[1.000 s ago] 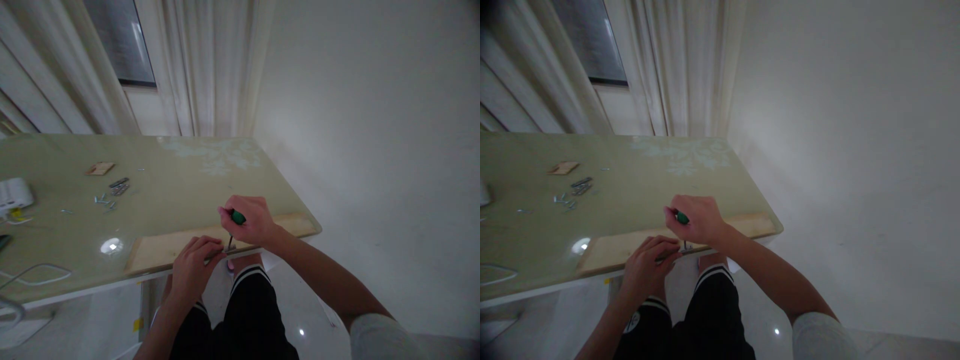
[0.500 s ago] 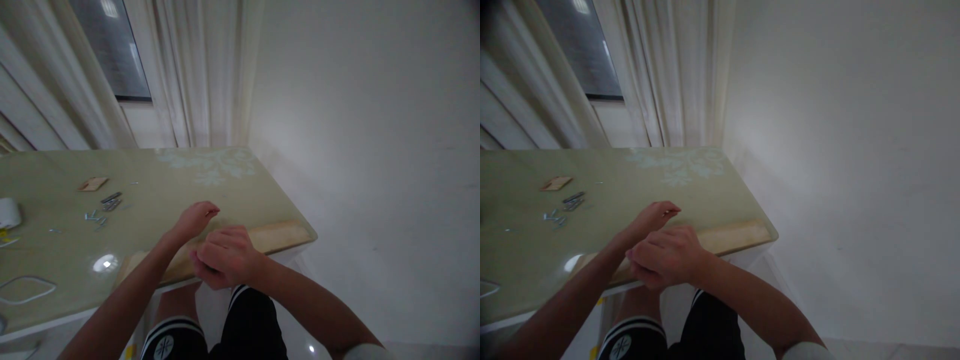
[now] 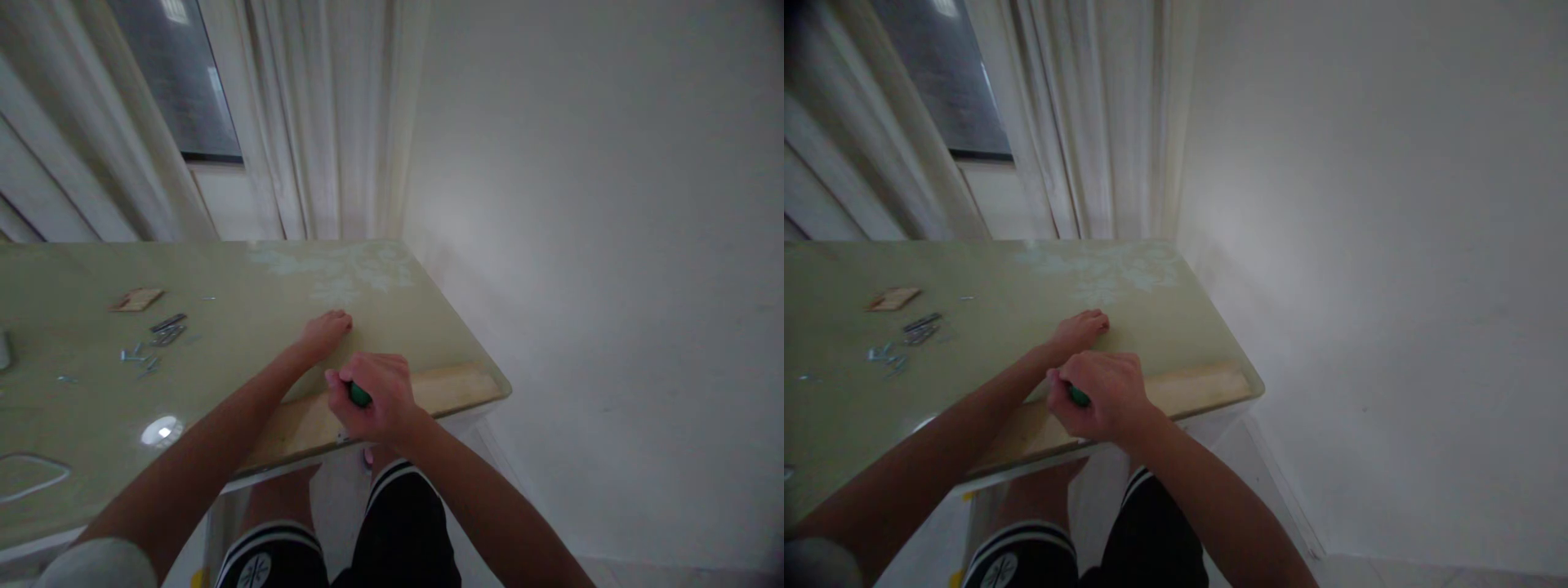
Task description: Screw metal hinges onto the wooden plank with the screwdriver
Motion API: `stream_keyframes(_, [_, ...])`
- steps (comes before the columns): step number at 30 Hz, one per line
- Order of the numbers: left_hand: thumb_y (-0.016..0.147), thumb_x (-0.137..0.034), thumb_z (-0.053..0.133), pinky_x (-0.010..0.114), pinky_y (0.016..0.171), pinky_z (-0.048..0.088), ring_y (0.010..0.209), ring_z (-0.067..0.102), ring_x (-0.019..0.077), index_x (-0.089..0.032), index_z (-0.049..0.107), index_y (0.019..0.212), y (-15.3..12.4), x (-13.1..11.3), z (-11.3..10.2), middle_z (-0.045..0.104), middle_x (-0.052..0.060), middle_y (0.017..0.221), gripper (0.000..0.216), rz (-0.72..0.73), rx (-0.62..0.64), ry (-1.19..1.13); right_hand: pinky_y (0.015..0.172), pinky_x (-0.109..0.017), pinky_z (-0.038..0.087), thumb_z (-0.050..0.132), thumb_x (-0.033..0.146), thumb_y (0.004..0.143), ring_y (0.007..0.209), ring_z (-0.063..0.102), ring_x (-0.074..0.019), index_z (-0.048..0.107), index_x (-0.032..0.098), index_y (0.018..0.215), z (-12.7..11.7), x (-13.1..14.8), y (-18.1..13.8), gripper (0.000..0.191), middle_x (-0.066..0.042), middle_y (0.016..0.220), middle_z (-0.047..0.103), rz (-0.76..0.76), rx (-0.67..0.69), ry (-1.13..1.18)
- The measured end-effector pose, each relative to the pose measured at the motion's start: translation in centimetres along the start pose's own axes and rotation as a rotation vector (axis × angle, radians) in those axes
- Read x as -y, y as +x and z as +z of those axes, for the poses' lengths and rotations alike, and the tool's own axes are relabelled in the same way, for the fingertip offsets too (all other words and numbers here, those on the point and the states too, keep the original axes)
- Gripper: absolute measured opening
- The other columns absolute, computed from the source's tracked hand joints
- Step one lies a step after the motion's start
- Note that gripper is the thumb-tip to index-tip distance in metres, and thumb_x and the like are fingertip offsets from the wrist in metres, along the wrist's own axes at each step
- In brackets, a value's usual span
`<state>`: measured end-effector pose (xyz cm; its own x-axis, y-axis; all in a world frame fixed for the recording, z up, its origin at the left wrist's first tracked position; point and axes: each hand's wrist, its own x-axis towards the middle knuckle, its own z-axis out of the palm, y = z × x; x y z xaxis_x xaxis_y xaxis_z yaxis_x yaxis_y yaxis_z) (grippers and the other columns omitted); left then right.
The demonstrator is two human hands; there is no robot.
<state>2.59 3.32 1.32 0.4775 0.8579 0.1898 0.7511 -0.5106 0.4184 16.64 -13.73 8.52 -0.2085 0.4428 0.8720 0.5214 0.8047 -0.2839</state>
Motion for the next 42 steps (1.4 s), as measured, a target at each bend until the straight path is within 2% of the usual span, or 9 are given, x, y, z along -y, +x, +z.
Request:
stream_keyframes(4, [0.098,-0.024,0.047,0.028,0.074,0.053,0.078,0.070,0.0178,-0.021,0.067,0.106,-4.9,-1.4,-3.2,0.075,0.005,0.095,0.022,-0.049,-0.053,-0.099,0.055,-0.022,0.038,0.057,0.021,0.096,0.050,0.044,-0.0081,0.044,0.024,0.072,0.3,-0.2,0.2,0.028,0.007,0.058,0.052,-0.002,-0.029,0.022])
stream_keyframes(7, [0.097,-0.037,0.052,0.028,0.074,0.056,0.080,0.071,0.0191,-0.020,0.070,0.098,-10.7,-2.9,-4.8,0.076,0.004,0.089,0.024,-0.059,-0.163,-0.329,0.055,-0.022,0.037,0.058,0.020,0.095,0.050,0.044,-0.0082,0.044,0.024,0.072,0.2,-0.3,0.1,0.027,0.007,0.059,0.053,-0.013,-0.037,0.030])
stream_keyframes(13, [0.085,-0.043,0.072,0.029,0.073,0.059,0.078,0.076,0.0208,-0.023,0.072,0.094,-20.0,-4.9,-2.5,0.080,0.002,0.084,0.022,-0.289,-0.137,-0.580,0.053,-0.023,0.035,0.059,0.020,0.095,0.049,0.040,-0.0081,0.046,0.024,0.074,0.1,-0.5,-0.2,0.025,0.007,0.058,0.050,0.003,-0.084,0.056])
stream_keyframes(19, [0.092,-0.033,0.063,0.028,0.069,0.057,0.072,0.071,0.0187,-0.022,0.070,0.082,-19.7,-6.8,0.0,0.076,0.003,0.080,0.016,-0.172,-0.189,-0.309,0.052,-0.023,0.033,0.059,0.022,0.096,0.049,0.040,-0.0081,0.045,0.024,0.072,0.4,-0.2,0.1,0.027,0.007,0.057,0.049,-0.010,-0.069,0.022])
stream_keyframes(24, [0.093,-0.016,0.066,0.028,0.072,0.057,0.075,0.071,0.0177,-0.023,0.070,0.097,-23.4,-6.1,2.3,0.076,0.003,0.083,0.008,0.109,-0.755,-0.084,0.053,-0.023,0.034,0.058,0.024,0.097,0.050,0.041,-0.0083,0.046,0.024,0.073,0.7,-0.1,0.5,0.027,0.007,0.057,0.049,0.007,-0.047,0.009])
stream_keyframes(26, [0.091,-0.009,0.069,0.026,0.073,0.056,0.072,0.070,0.0158,-0.023,0.068,0.100,-25.8,-5.2,3.1,0.075,-0.001,0.080,0.016,0.190,-0.859,-0.014,0.054,-0.023,0.035,0.057,0.025,0.097,0.050,0.042,-0.0084,0.046,0.024,0.073,0.8,-0.2,0.7,0.026,0.007,0.057,0.050,0.008,-0.026,0.004])
stream_keyframes(30, [0.096,-0.013,0.067,0.028,0.078,0.055,0.076,0.070,0.0163,-0.019,0.069,0.101,-27.7,-3.3,2.2,0.075,0.003,0.085,0.008,0.090,-0.797,0.097,0.054,-0.022,0.035,0.057,0.025,0.097,0.051,0.043,-0.0079,0.047,0.024,0.073,1.0,-0.3,1.1,0.027,0.007,0.058,0.050,0.007,0.016,0.019])
stream_keyframes(36, [0.097,-0.019,0.069,0.024,0.070,0.049,0.061,0.057,0.0110,-0.019,0.070,0.101,-25.8,-1.7,-2.0,0.066,-0.002,0.075,0.004,0.033,-0.823,0.225,0.052,-0.022,0.033,0.060,0.023,0.095,0.050,0.041,-0.0074,0.047,0.023,0.073,1.1,-0.7,1.2,0.026,0.007,0.057,0.048,0.022,-0.016,0.036])
stream_keyframes(42, [0.102,-0.042,0.056,0.027,0.067,0.049,0.067,0.061,0.0154,-0.022,0.072,0.105,-24.4,1.8,-5.0,0.068,0.001,0.082,0.026,-0.222,-0.621,0.234,0.053,-0.022,0.034,0.061,0.023,0.095,0.050,0.042,-0.0077,0.047,0.023,0.073,1.0,-0.8,1.0,0.025,0.007,0.058,0.048,0.027,-0.024,0.032])
